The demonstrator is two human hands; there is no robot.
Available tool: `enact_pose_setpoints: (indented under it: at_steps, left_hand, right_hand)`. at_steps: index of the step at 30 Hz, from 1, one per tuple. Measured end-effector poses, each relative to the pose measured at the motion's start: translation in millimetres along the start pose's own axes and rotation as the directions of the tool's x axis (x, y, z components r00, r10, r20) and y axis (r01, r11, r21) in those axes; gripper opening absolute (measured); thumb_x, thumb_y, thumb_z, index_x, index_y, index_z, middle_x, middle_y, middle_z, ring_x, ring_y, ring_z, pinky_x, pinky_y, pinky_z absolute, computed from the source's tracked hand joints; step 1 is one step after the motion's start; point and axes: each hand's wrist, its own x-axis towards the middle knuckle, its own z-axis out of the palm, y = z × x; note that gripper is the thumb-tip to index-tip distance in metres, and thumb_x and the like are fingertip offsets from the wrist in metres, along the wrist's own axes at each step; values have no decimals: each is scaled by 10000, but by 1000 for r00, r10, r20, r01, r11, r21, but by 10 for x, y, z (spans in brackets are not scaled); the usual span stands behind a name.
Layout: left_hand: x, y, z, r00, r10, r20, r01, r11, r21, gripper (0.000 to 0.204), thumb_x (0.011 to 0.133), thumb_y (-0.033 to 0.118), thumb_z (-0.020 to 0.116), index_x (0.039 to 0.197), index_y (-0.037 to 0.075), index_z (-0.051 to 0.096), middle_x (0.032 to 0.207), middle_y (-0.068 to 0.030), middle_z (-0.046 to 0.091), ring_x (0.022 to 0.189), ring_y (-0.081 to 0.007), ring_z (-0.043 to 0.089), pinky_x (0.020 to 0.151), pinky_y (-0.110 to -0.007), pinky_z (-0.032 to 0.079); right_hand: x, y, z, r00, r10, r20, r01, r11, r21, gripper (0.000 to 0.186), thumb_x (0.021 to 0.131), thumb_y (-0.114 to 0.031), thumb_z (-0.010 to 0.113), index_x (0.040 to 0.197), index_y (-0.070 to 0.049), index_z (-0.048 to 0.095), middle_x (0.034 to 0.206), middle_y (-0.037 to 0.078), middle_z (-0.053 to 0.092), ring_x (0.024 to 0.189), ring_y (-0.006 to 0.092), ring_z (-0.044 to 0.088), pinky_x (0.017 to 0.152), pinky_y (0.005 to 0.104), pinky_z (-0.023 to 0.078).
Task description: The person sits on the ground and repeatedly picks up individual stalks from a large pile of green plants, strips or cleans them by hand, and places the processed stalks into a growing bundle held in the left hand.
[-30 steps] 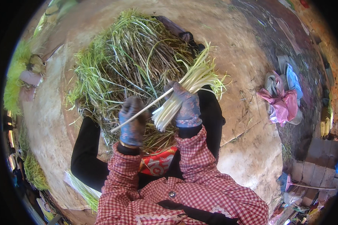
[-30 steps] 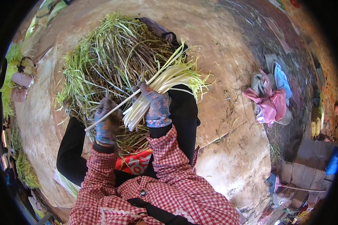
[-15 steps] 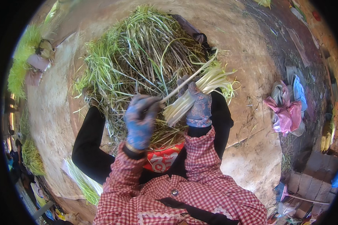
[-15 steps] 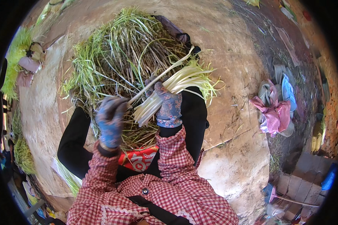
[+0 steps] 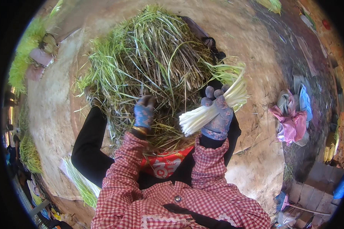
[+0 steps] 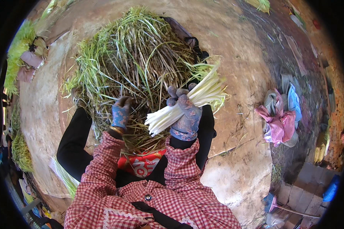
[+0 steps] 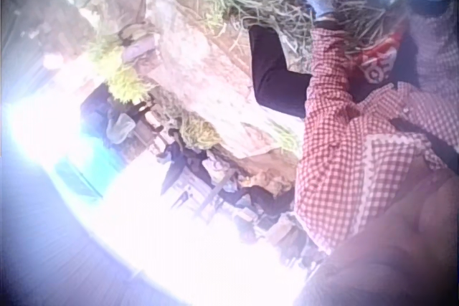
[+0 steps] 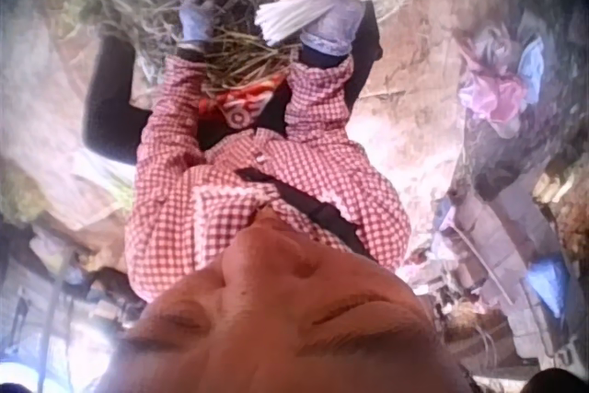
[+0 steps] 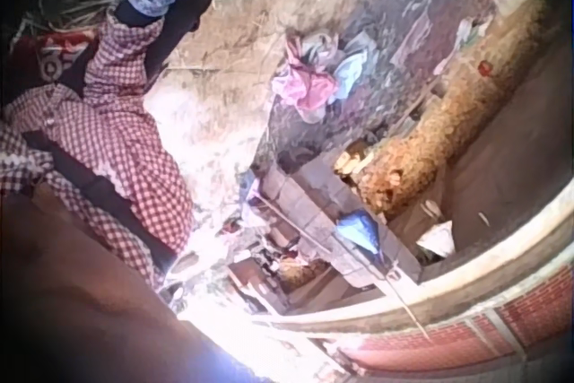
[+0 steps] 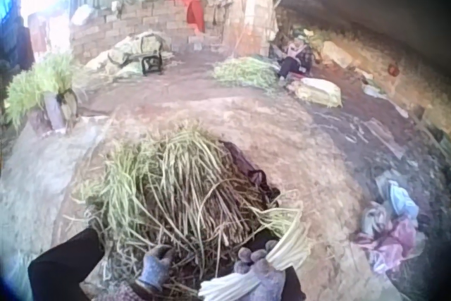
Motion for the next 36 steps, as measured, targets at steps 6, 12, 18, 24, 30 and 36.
enact_pose_setpoints:
  at_steps: [6,12,18,24,30,36]
  left_hand:
    - [287,-390,693,975,71,211,-154,897,414,232,834,207,670,944,4,696,939,-193,677,839,-308,647,778,-374,487]
    - [-191,-50,319,992,9,124,14,983,-181,212,794,99,721,937,-47,666,836,-98,682,706,-144,613,667,-278,495]
    - [-446,503,-35,993,107,39,-68,832,-551,210,735,-81,722,915,-3,647,854,-35,660,769,-110,616,712,-250,512]
    - [-535,792,21,981,178,83,-109,845,-523,179,722,-82,736,809,34,631,788,8,600,726,-87,576,667,-239,482]
    - [-520,916,-6,937,238,254,-169,949,-267,138,749,-59,719,839,5,637,796,-19,625,729,-92,592,678,-244,491]
    - [-378,734,108,947,-60,315,236,796,-558,63,857,88,670,884,39,641,736,12,623,601,-76,555,531,-209,428]
  right_hand:
    - [-16,6,-19,997,68,-21,-68,998,-6,426,783,13,712,1136,-133,526,946,98,681,937,304,646,661,362,517]
    - [3,225,14,979,174,-102,-196,943,-268,384,766,57,674,1088,-94,529,937,139,678,869,293,680,637,327,538]
    - [-35,310,31,951,202,-234,-272,906,-323,237,758,18,701,981,24,623,899,172,690,764,232,682,636,296,551]
    - [-91,228,124,900,324,-292,-432,756,-491,232,772,5,708,996,25,652,907,118,694,761,170,668,679,271,543]
    - [-66,257,71,894,293,-340,-449,578,-681,211,739,-44,756,914,49,681,816,95,696,716,144,648,688,266,523]
    - [-40,294,-9,933,220,-286,-359,636,-683,195,732,-7,748,897,67,675,802,104,690,706,160,660,663,265,534]
